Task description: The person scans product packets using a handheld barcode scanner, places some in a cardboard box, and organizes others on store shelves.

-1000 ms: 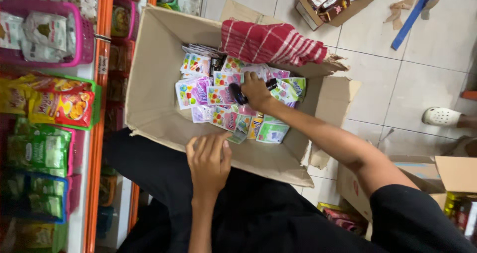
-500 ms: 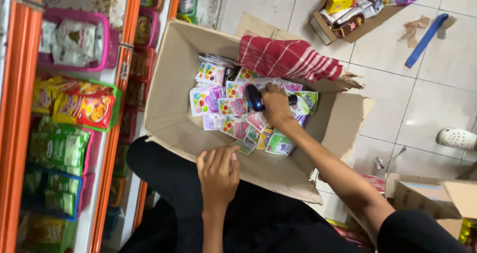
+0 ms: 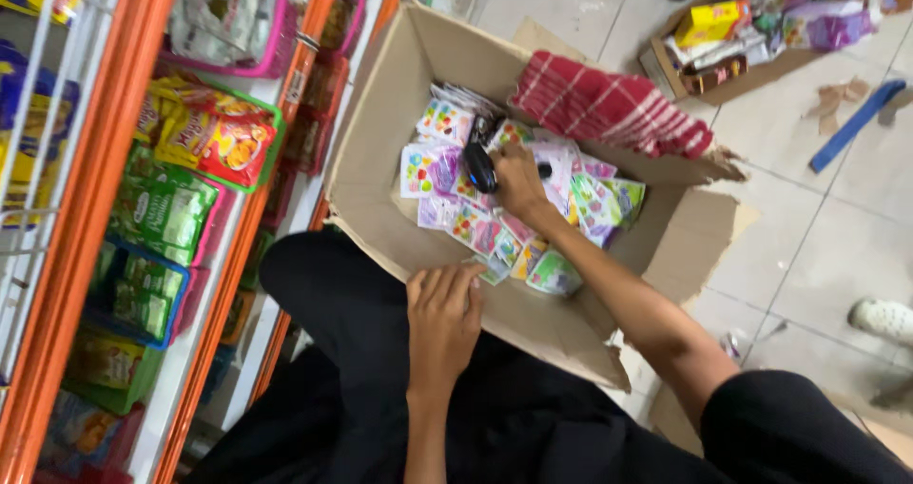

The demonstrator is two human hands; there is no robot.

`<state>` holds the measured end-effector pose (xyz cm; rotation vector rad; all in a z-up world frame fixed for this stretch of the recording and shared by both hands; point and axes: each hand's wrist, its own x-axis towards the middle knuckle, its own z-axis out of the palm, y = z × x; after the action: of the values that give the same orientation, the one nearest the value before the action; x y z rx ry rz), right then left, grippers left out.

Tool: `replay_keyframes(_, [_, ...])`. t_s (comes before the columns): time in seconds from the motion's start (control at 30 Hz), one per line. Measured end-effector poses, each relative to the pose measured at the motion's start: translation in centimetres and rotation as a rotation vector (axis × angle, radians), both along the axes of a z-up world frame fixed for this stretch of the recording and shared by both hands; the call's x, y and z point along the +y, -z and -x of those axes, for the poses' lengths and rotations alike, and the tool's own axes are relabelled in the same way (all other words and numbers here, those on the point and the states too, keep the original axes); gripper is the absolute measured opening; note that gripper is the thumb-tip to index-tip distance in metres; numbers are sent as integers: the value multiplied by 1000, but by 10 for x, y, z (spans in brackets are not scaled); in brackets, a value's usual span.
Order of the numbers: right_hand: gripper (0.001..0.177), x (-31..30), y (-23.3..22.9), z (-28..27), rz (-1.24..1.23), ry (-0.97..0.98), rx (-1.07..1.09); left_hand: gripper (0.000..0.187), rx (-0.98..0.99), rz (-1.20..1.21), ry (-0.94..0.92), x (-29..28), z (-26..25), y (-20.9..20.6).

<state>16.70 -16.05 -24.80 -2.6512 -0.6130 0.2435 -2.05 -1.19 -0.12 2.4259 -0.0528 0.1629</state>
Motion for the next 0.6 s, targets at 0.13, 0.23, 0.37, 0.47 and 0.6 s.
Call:
replay_keyframes(0.13, [47, -15, 6, -7, -224, 26, 331, 18, -3, 47, -35, -1, 0, -4])
replay_keyframes(0.23, [27, -31, -10, -5, -204, -101, 324, 17, -9, 85, -31, 0, 3, -6])
replay_keyframes(0.37, [28, -48, -55, 16, -325, -70, 400, 19, 3, 251, -66, -1, 13, -13])
replay_keyframes(0.47, [25, -49, -112, 40, -467, -40, 337, 16, -147, 317, -105, -6, 21, -17])
replay_keyframes(0.6, [35, -40, -209, 90, -666, 139, -78, 18, -135, 596, -268, -16, 35, -29])
